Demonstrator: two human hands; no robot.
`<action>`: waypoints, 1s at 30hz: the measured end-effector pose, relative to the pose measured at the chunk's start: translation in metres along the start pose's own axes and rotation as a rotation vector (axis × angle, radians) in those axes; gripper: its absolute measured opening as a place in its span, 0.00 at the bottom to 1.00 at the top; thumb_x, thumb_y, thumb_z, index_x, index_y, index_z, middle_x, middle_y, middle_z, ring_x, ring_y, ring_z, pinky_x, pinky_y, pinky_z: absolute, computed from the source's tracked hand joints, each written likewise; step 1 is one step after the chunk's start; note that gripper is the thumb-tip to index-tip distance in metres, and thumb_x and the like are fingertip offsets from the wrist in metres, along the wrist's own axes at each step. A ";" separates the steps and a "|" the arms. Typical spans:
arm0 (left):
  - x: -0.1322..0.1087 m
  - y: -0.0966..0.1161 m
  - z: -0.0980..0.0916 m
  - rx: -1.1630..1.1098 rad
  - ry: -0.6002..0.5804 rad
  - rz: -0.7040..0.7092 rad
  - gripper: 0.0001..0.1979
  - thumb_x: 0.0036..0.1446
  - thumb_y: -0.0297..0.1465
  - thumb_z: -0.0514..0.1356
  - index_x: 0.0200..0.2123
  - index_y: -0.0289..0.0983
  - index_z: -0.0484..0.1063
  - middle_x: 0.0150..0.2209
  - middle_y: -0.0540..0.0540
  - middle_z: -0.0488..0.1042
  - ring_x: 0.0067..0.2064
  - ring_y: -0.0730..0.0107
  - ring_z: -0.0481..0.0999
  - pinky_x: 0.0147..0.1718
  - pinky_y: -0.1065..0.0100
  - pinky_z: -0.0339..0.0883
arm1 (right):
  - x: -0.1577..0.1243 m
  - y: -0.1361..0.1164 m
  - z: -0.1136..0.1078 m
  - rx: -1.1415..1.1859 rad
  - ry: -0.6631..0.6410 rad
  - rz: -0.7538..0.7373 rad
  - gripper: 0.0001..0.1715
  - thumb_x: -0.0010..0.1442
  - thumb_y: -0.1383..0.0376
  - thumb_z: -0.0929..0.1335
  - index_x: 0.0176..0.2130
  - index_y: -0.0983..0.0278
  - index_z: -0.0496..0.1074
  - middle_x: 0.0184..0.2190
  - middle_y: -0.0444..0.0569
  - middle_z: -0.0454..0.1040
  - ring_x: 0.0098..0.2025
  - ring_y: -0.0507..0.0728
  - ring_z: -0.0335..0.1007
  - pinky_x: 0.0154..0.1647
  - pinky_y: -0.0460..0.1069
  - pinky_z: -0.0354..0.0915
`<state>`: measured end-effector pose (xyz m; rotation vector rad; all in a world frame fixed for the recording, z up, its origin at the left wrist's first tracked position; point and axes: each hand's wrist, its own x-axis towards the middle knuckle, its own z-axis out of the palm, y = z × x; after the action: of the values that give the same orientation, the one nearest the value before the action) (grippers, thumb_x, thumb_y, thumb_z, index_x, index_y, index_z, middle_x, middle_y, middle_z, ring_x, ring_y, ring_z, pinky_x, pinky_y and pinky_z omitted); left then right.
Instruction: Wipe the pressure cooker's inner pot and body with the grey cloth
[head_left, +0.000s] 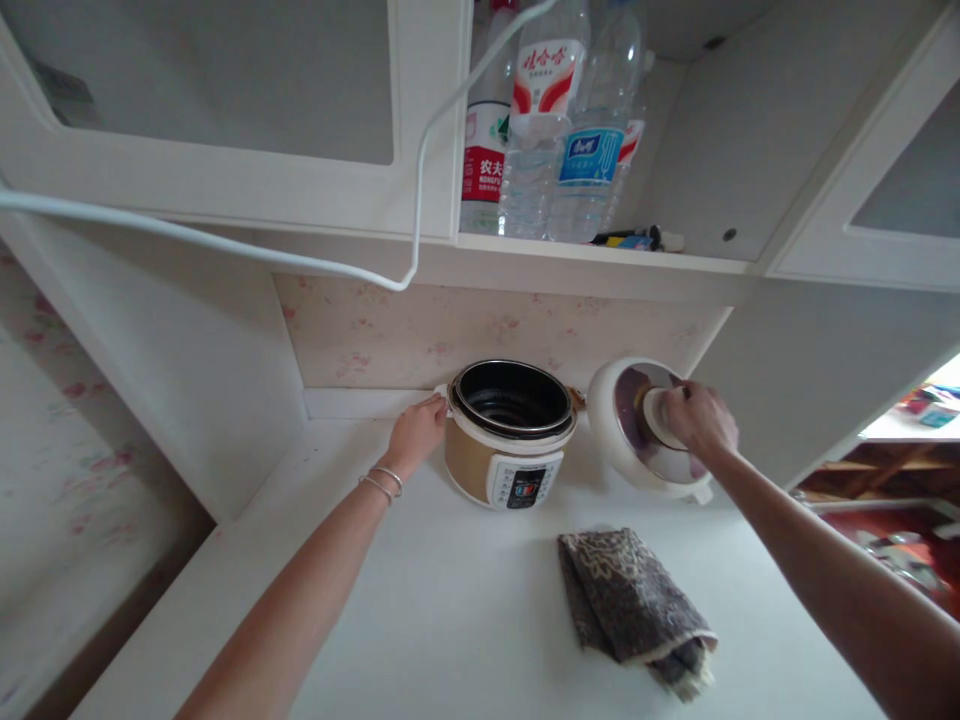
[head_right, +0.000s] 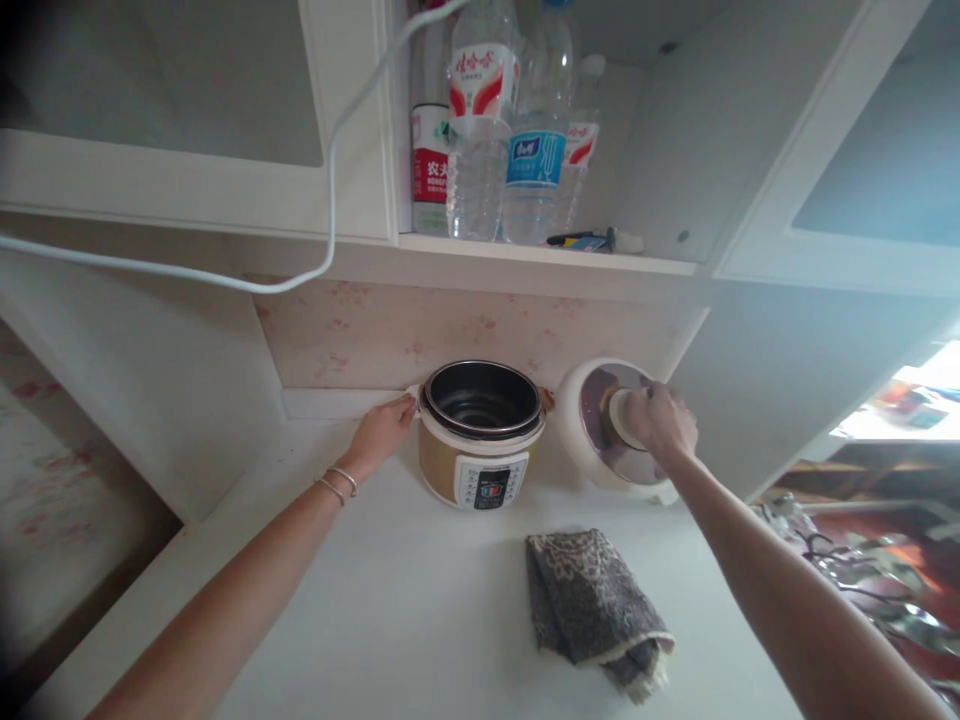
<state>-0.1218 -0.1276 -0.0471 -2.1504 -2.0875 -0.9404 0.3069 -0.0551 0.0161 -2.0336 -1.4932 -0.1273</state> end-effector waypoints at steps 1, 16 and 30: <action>0.001 -0.001 0.001 0.000 0.006 0.006 0.19 0.66 0.34 0.45 0.52 0.41 0.71 0.59 0.47 0.67 0.58 0.69 0.68 0.57 0.68 0.59 | 0.006 -0.012 -0.008 -0.012 -0.008 -0.049 0.27 0.61 0.55 0.59 0.56 0.60 0.67 0.53 0.62 0.67 0.50 0.68 0.66 0.46 0.59 0.62; -0.004 -0.007 0.003 -0.126 0.007 -0.149 0.20 0.65 0.42 0.46 0.54 0.50 0.70 0.60 0.54 0.65 0.56 0.65 0.70 0.55 0.63 0.62 | 0.006 -0.202 -0.004 -0.240 -0.205 -0.879 0.28 0.67 0.54 0.55 0.55 0.69 0.66 0.51 0.62 0.70 0.49 0.65 0.68 0.49 0.54 0.60; -0.001 -0.004 0.008 -0.192 0.013 -0.174 0.20 0.65 0.40 0.46 0.54 0.47 0.70 0.60 0.54 0.64 0.56 0.63 0.70 0.56 0.63 0.62 | -0.009 -0.232 0.043 -0.252 -0.342 -1.217 0.26 0.67 0.55 0.56 0.52 0.67 0.68 0.47 0.59 0.72 0.48 0.61 0.70 0.48 0.50 0.62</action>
<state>-0.1224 -0.1250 -0.0554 -2.0612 -2.2961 -1.2147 0.0849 0.0016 0.0731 -1.0361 -2.8529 -0.4733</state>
